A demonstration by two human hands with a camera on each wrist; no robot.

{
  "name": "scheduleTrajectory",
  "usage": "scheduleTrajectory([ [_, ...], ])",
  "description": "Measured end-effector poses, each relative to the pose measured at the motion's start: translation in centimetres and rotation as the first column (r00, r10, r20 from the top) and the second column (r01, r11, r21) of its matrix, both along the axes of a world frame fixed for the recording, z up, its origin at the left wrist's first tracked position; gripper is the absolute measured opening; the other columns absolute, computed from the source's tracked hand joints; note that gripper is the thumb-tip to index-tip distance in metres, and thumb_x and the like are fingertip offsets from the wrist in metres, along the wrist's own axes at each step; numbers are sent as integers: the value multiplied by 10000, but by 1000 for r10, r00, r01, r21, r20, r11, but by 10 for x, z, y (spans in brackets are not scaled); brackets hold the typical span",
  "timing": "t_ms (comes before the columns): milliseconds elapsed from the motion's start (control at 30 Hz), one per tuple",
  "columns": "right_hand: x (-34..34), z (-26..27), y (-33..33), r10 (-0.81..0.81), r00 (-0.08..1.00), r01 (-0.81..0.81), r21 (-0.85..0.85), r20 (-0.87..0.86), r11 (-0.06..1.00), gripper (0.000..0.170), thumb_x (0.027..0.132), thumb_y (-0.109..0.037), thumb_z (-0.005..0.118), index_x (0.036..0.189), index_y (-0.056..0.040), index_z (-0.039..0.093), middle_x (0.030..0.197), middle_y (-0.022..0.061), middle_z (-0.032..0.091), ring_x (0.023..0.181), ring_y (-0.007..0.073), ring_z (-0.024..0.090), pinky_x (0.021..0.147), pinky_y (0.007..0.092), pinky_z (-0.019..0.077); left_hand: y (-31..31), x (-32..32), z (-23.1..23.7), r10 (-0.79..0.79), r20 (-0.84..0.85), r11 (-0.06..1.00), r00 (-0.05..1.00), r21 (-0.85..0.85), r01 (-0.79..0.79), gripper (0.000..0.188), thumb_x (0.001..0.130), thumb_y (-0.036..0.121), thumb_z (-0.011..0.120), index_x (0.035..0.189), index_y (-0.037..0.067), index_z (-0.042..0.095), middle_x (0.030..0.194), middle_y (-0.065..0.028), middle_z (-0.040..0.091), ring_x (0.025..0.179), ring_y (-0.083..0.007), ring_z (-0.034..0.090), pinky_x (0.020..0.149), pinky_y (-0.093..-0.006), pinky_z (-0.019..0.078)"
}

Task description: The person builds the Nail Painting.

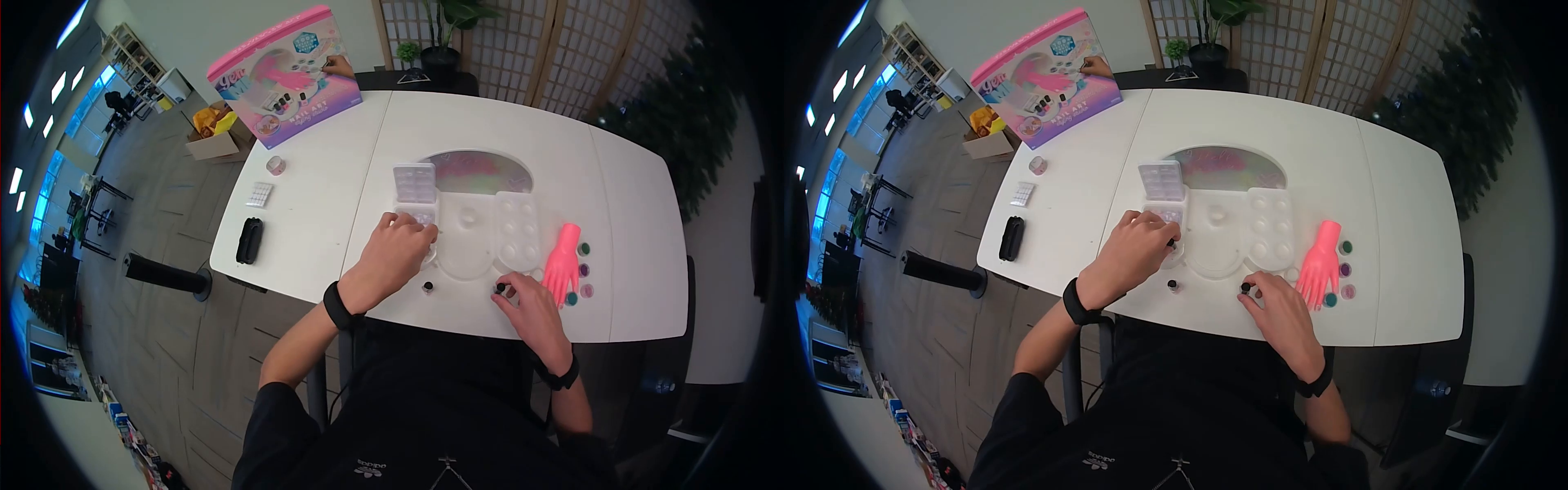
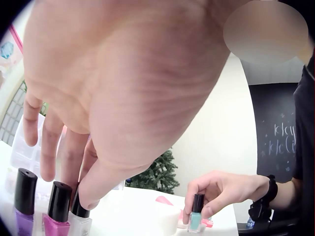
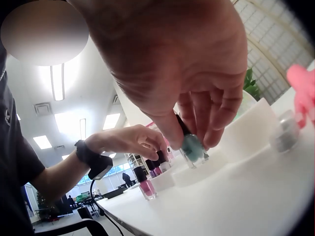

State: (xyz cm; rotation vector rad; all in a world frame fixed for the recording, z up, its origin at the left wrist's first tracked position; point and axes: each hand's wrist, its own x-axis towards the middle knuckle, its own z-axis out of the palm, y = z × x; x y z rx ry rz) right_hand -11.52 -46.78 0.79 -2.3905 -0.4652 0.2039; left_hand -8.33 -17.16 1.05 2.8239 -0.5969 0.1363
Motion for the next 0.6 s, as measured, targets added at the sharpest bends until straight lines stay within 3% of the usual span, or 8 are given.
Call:
scheduleTrajectory([
  [300, 3, -11, 0, -5, 1000, 5, -60, -16, 998, 251, 957, -185, 796, 1118, -23, 692, 985, 171, 757, 775, 345, 709, 743, 454, 549, 1, -4, 2, 25, -18, 999, 1000, 32, -25, 208, 948, 106, 735, 1152, 71, 717, 1086, -95, 782, 1210, -305, 686, 1071, -462, 478],
  [600, 1, -28, -3, 20, 997, -18, -31, 76, 999, 360, 959, -183, 793, 1253, -40, 642, 1090, 147, 778, 889, 360, 747, 806, 453, 590, -10, -37, 37, -59, 72, 998, 996, -35, 61, 370, 983, 210, 777, 1321, 82, 699, 1332, -108, 705, 1370, -338, 594, 1162, -484, 452],
])
